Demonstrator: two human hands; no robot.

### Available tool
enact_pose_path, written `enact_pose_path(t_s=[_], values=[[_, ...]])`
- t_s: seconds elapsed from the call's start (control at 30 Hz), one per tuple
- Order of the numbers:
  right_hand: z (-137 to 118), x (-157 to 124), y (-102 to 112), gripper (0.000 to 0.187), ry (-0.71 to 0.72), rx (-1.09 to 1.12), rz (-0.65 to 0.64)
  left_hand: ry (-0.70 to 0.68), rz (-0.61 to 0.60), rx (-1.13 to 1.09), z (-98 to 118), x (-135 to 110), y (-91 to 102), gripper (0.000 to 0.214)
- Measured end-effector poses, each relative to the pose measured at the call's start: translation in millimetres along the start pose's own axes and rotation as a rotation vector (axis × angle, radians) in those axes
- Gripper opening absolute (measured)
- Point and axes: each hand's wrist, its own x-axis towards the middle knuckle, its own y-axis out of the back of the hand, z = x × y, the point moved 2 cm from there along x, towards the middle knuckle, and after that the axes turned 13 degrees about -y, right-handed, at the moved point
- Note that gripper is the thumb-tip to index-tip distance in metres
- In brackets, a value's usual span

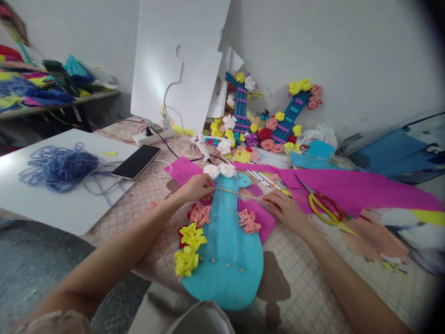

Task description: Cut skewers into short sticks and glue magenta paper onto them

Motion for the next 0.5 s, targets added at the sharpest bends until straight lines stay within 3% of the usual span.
enact_pose_path(t_s=[0.27,0.5], values=[[-9.1,15.5,-9.4,0.016,-0.031,0.066,0.007,-0.062,0.042,0.233,7.4,-2.6,5.5,0.017],[-5.6,12.6,-8.9,0.018,-0.107,0.078,0.033,-0.068,0.063,0.460,16.0,-6.0,11.5,0.020]])
